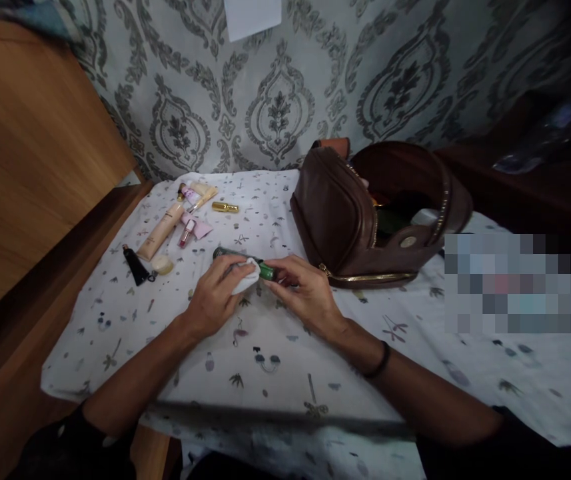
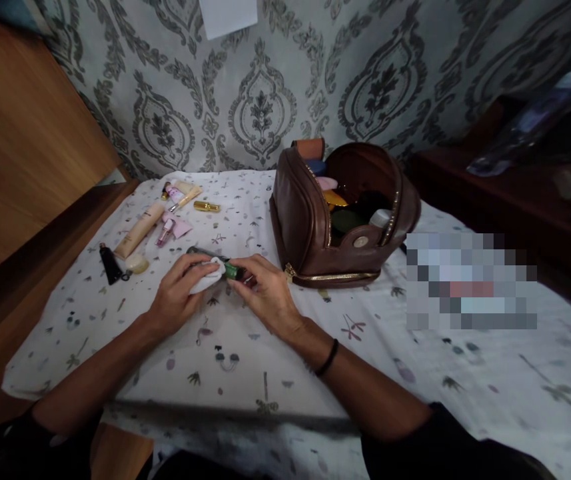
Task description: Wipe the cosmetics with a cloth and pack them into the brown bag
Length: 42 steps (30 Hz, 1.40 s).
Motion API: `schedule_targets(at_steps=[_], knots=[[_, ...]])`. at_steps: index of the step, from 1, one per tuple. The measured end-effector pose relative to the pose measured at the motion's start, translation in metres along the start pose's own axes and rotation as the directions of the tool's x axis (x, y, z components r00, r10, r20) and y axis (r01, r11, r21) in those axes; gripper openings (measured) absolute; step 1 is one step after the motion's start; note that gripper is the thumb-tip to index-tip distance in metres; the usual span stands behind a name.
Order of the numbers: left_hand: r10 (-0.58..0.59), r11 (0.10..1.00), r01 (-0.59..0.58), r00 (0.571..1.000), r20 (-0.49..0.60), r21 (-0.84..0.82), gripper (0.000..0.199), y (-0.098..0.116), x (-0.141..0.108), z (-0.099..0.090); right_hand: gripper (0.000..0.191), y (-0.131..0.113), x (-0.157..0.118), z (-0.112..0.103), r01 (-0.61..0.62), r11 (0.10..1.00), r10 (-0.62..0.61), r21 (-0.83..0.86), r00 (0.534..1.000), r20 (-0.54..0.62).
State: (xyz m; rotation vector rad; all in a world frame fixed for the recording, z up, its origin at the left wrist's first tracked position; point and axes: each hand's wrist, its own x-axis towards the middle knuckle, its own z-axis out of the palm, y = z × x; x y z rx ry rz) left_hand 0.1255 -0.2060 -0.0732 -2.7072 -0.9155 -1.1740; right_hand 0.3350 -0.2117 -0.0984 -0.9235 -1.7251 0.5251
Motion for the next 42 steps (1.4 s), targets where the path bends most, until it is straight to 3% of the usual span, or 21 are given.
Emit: schedule_targets(at_steps=[4, 10, 19, 27, 36, 42], knots=[[-0.153, 0.988, 0.153, 0.988, 0.011, 0.031, 0.036, -0.013, -0.002, -0.005, 0.022, 0.001, 0.001, 0.001, -0.037, 0.999, 0.037, -0.007, 0.999, -0.013], [-0.346, 0.937, 0.346, 0.938, -0.018, 0.043, 0.026, -0.033, -0.001, -0.01, 0.025, 0.004, 0.001, 0.001, -0.073, 0.997, 0.073, 0.026, 0.997, -0.015], [-0.428, 0.902, 0.431, 0.901, -0.071, 0.033, 0.023, -0.041, -0.002, -0.009, 0.029, 0.004, 0.0, 0.0, -0.017, 1.0, 0.017, -0.025, 1.0, -0.004], [-0.325, 0.945, 0.323, 0.945, -0.039, -0.049, 0.025, -0.022, 0.0, -0.003, 0.021, 0.006, -0.001, 0.001, 0.005, 0.999, -0.005, -0.045, 1.0, -0.008], [-0.01, 0.998, 0.01, 1.0, -0.001, -0.064, 0.036, 0.004, 0.001, 0.003, 0.023, 0.001, 0.0, 0.001, -0.009, 1.0, 0.009, -0.016, 1.0, 0.025], [-0.096, 0.995, 0.096, 0.995, 0.001, 0.013, 0.035, -0.009, -0.001, -0.001, 0.029, 0.002, -0.002, 0.003, -0.065, 0.997, 0.067, -0.042, 0.997, 0.048]])
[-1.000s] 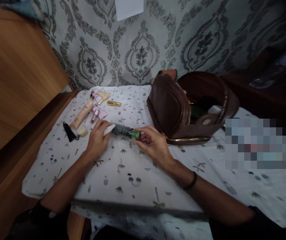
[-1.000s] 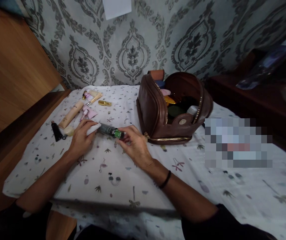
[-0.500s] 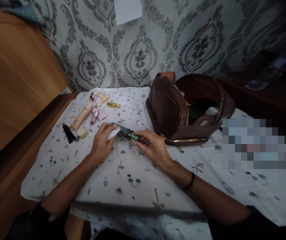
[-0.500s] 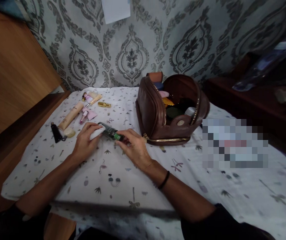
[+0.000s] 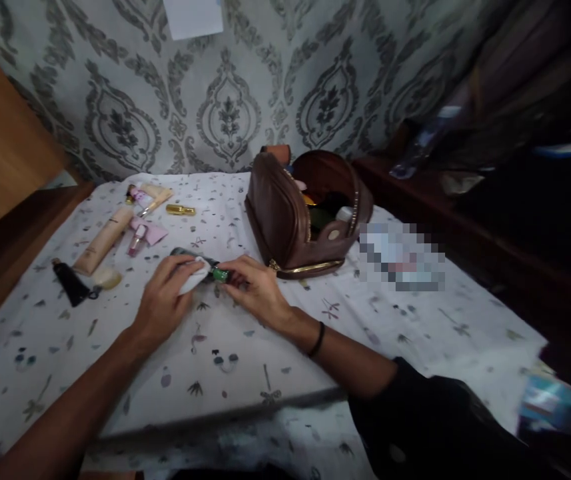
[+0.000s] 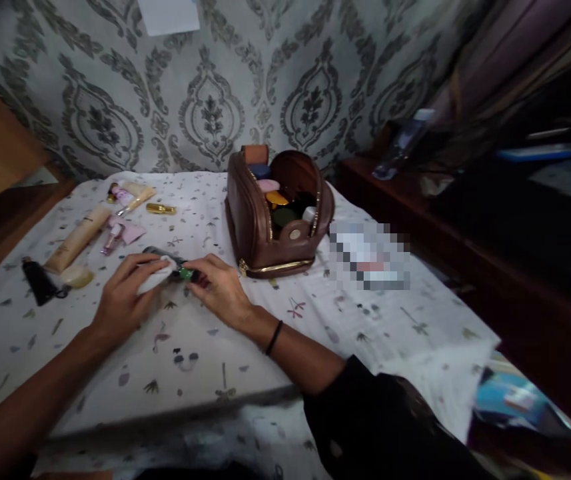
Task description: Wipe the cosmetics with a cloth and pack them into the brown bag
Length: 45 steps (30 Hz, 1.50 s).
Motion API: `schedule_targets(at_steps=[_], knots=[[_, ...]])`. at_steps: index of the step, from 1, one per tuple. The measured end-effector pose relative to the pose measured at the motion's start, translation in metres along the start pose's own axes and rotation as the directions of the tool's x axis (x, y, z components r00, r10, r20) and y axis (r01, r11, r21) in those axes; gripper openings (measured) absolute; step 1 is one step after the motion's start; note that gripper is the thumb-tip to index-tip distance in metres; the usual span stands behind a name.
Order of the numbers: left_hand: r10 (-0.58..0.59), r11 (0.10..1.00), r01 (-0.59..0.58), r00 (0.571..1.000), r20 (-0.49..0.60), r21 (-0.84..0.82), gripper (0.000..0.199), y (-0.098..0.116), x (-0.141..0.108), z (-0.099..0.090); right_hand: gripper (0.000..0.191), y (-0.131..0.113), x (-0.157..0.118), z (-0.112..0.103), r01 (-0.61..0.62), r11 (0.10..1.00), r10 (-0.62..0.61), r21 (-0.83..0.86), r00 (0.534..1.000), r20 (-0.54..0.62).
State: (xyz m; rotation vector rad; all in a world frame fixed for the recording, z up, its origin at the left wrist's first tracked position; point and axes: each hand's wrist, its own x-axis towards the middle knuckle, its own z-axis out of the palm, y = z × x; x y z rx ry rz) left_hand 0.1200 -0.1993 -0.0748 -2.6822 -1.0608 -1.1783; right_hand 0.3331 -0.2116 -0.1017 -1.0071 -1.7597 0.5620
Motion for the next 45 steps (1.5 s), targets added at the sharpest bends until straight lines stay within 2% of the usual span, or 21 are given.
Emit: schedule_targets(at_steps=[4, 10, 13, 15, 18, 21, 24, 28, 34, 41, 45], knots=[[-0.118, 0.992, 0.12, 0.993, -0.027, 0.044, 0.026, -0.017, 0.001, -0.002, 0.029, 0.0, 0.0, -0.001, -0.028, 1.0, 0.028, 0.001, 1.0, 0.0], [-0.303, 0.952, 0.306, 0.951, -0.067, 0.033, 0.025, -0.038, 0.003, -0.006, 0.027, -0.001, 0.0, 0.0, -0.047, 0.998, 0.048, 0.031, 0.999, -0.018], [-0.352, 0.935, 0.353, 0.935, -0.038, 0.031, 0.027, -0.04, 0.004, -0.007, 0.024, 0.001, 0.002, 0.002, -0.151, 0.98, 0.162, 0.131, 0.984, -0.075], [-0.359, 0.933, 0.36, 0.933, -0.032, 0.028, 0.028, -0.039, 0.004, -0.008, 0.023, 0.002, 0.005, 0.004, -0.262, 0.922, 0.294, 0.286, 0.953, -0.075], [-0.345, 0.938, 0.345, 0.939, -0.012, 0.044, 0.028, -0.036, 0.005, -0.013, 0.033, 0.003, 0.01, 0.003, -0.38, 0.753, 0.435, 0.538, 0.9, 0.026], [-0.327, 0.942, 0.321, 0.943, 0.057, 0.095, 0.028, -0.032, 0.007, -0.023, 0.044, 0.001, 0.014, 0.001, -0.447, 0.599, 0.486, 0.665, 0.862, 0.142], [-0.312, 0.947, 0.298, 0.942, 0.125, 0.122, 0.028, -0.029, 0.009, -0.033, 0.043, 0.0, 0.014, 0.0, -0.47, 0.547, 0.504, 0.693, 0.846, 0.176], [-0.315, 0.947, 0.299, 0.938, 0.147, 0.12, 0.027, -0.026, 0.009, -0.037, 0.039, -0.001, 0.013, -0.002, -0.494, 0.601, 0.506, 0.628, 0.844, 0.18], [-0.31, 0.947, 0.298, 0.946, 0.094, 0.122, 0.024, -0.016, 0.008, -0.026, 0.038, -0.003, 0.012, -0.003, -0.513, 0.664, 0.505, 0.544, 0.844, 0.179], [-0.077, 0.996, 0.073, 0.992, 0.1, 0.045, 0.033, 0.018, 0.009, -0.011, 0.032, -0.001, 0.011, -0.001, -0.442, 0.781, 0.44, 0.442, 0.891, 0.114], [0.079, 0.992, -0.09, 0.99, 0.114, 0.091, 0.036, 0.027, 0.009, -0.003, 0.026, 0.0, 0.011, -0.001, -0.356, 0.841, 0.36, 0.408, 0.93, 0.07]])
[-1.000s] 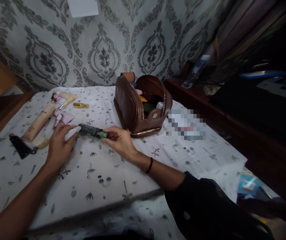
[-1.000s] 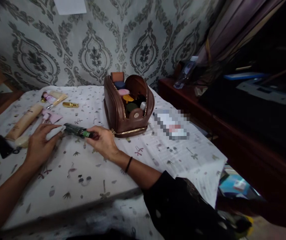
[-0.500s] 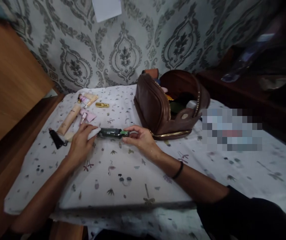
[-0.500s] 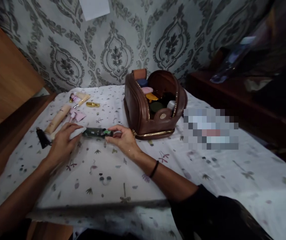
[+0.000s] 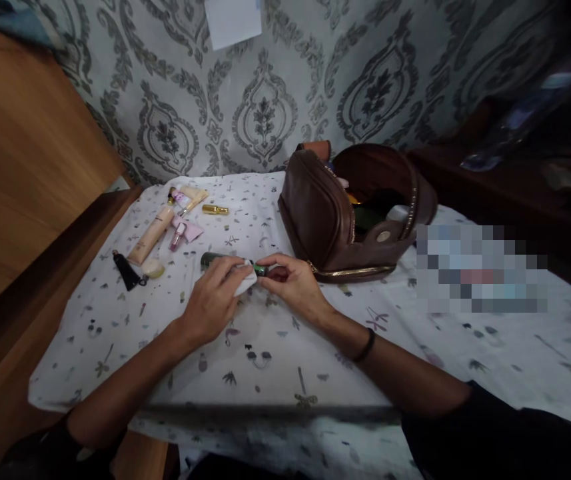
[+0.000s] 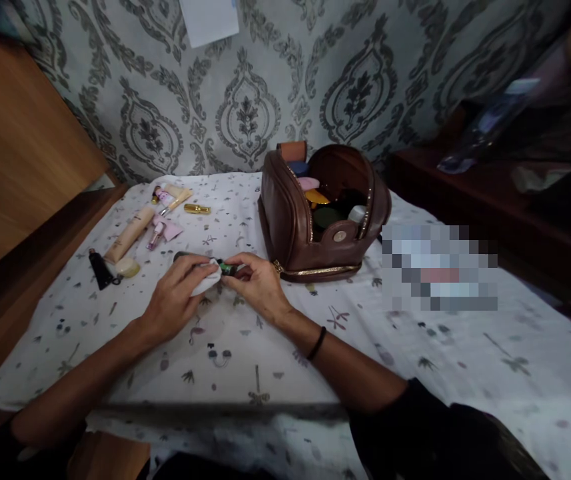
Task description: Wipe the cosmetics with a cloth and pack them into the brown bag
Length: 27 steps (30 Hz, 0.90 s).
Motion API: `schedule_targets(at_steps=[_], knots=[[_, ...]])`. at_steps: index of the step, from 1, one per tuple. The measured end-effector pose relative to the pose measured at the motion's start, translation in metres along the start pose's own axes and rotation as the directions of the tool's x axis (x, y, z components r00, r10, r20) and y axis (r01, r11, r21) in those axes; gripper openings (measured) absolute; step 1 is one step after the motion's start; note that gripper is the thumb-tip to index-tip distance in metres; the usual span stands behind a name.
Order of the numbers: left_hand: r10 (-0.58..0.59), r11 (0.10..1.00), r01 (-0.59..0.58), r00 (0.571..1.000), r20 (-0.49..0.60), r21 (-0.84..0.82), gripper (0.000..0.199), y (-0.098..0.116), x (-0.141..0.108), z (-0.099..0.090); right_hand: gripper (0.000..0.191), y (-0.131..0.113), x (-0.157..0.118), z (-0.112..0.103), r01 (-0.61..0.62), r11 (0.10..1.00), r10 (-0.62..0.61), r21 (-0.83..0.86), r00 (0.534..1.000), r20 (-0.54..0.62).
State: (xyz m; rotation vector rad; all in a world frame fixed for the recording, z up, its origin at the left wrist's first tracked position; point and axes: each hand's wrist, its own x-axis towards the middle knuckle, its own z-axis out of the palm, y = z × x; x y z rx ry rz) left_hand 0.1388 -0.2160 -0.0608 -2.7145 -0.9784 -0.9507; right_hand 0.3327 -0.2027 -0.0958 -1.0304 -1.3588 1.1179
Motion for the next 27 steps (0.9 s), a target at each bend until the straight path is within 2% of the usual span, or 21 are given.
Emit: schedule_targets(at_steps=[3, 6, 10, 13, 16, 22, 27], knots=[[0.039, 0.998, -0.04, 0.999, 0.029, 0.052, 0.04, -0.004, -0.003, 0.0, 0.024, 0.002, 0.0, 0.0, 0.037, 0.998, -0.037, -0.047, 0.999, 0.003], [-0.015, 0.999, 0.013, 0.999, 0.028, 0.052, 0.041, -0.017, -0.01, -0.005, 0.026, 0.006, 0.0, 0.0, 0.05, 0.995, -0.05, -0.087, 0.999, 0.003], [-0.21, 0.978, 0.21, 0.978, 0.009, 0.0, 0.039, -0.04, -0.021, -0.014, 0.027, 0.008, 0.001, 0.0, 0.03, 0.996, -0.029, -0.089, 1.0, 0.012], [-0.367, 0.929, 0.366, 0.93, 0.0, -0.051, 0.033, -0.054, -0.027, -0.017, 0.026, 0.007, 0.001, -0.002, 0.025, 0.996, -0.023, -0.087, 1.0, 0.019], [-0.448, 0.892, 0.444, 0.893, -0.032, -0.085, 0.028, -0.061, -0.031, -0.016, 0.028, 0.005, 0.002, -0.004, 0.027, 0.997, -0.026, -0.073, 0.999, 0.023], [-0.468, 0.88, 0.459, 0.882, -0.059, -0.12, 0.025, -0.064, -0.032, -0.012, 0.034, 0.004, 0.001, -0.003, 0.004, 0.996, -0.001, -0.085, 0.999, 0.033], [-0.405, 0.91, 0.402, 0.915, -0.005, -0.101, 0.028, -0.051, -0.028, -0.008, 0.032, 0.0, -0.001, 0.0, -0.035, 0.999, 0.036, -0.039, 0.999, 0.031]])
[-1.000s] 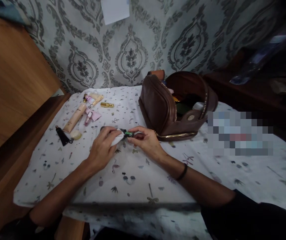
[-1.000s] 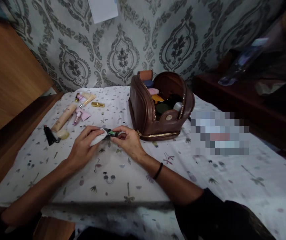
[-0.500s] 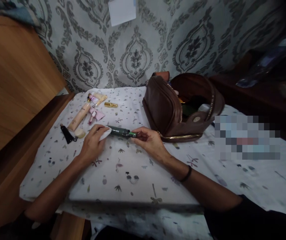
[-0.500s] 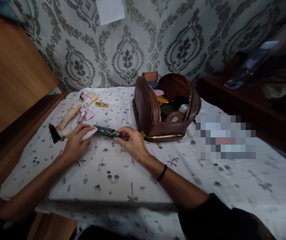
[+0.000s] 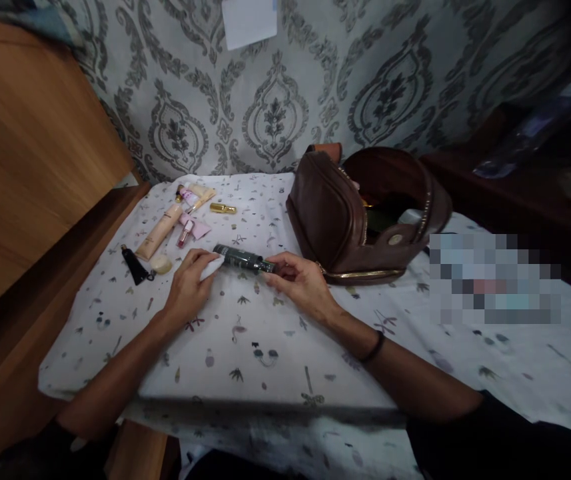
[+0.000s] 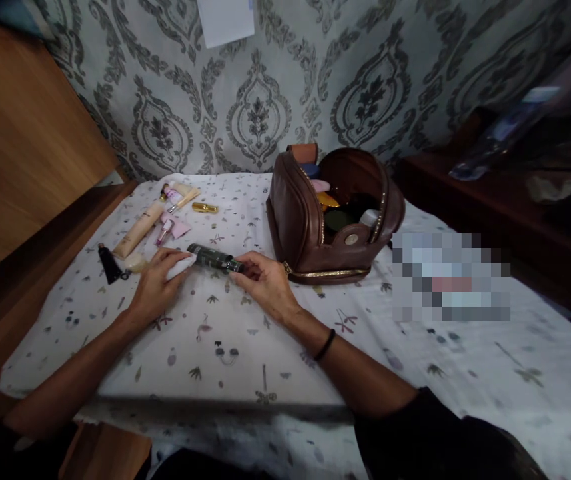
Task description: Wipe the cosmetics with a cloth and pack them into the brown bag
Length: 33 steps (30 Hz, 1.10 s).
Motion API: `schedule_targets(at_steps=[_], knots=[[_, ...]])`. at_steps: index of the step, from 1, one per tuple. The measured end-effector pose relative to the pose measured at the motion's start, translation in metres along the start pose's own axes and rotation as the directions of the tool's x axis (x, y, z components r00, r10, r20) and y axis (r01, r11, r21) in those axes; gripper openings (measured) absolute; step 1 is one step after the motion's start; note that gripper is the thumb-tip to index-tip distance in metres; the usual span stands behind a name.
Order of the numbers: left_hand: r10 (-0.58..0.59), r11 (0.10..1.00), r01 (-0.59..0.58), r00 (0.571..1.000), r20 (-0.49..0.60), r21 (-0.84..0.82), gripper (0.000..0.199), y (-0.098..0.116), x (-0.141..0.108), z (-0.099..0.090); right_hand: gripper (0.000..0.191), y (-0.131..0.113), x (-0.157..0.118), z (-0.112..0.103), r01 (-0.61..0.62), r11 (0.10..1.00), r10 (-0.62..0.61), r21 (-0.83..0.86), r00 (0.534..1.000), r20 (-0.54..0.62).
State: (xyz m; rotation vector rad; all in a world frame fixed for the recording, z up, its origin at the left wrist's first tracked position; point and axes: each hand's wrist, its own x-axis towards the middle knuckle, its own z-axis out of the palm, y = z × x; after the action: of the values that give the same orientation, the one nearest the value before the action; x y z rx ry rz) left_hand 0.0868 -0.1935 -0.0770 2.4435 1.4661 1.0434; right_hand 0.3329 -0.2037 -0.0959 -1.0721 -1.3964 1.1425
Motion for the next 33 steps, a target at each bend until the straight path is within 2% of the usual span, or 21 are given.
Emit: schedule_targets(at_steps=[7, 11, 14, 17, 20, 24, 29, 33], knots=[[0.198, 0.98, -0.197, 0.979, 0.048, -0.02, 0.033, 0.039, -0.005, 0.003, 0.045, -0.007, 0.002, 0.002, -0.076, 0.979, 0.063, 0.187, 0.995, 0.073], [0.28, 0.96, -0.28, 0.959, 0.05, 0.004, 0.033, 0.057, -0.008, 0.002, 0.045, -0.012, -0.002, 0.004, -0.121, 0.973, 0.086, 0.198, 0.981, 0.173], [0.303, 0.95, -0.307, 0.95, 0.072, 0.052, 0.035, 0.058, -0.008, 0.001, 0.042, -0.012, -0.004, 0.005, -0.115, 0.98, 0.085, 0.165, 0.98, 0.178], [0.235, 0.969, -0.24, 0.968, 0.085, 0.062, 0.037, 0.048, -0.005, -0.002, 0.038, -0.011, -0.005, 0.005, -0.101, 0.986, 0.078, 0.134, 0.982, 0.17], [0.108, 0.992, -0.113, 0.991, 0.073, 0.055, 0.034, 0.034, -0.001, -0.008, 0.037, -0.009, -0.004, 0.004, -0.094, 0.987, 0.071, 0.128, 0.983, 0.168], [-0.032, 0.998, 0.03, 0.999, 0.033, 0.048, 0.029, 0.016, 0.002, -0.016, 0.039, -0.007, -0.004, 0.003, -0.114, 0.989, 0.096, 0.097, 0.98, 0.173], [-0.11, 0.994, 0.11, 0.994, -0.022, 0.017, 0.028, -0.002, -0.001, -0.018, 0.041, -0.004, -0.003, 0.003, -0.103, 0.992, 0.093, 0.071, 0.986, 0.136], [-0.13, 0.991, 0.13, 0.991, -0.014, -0.02, 0.027, -0.006, -0.006, -0.015, 0.041, -0.003, -0.003, 0.005, -0.062, 0.992, 0.05, 0.109, 0.993, 0.109]])
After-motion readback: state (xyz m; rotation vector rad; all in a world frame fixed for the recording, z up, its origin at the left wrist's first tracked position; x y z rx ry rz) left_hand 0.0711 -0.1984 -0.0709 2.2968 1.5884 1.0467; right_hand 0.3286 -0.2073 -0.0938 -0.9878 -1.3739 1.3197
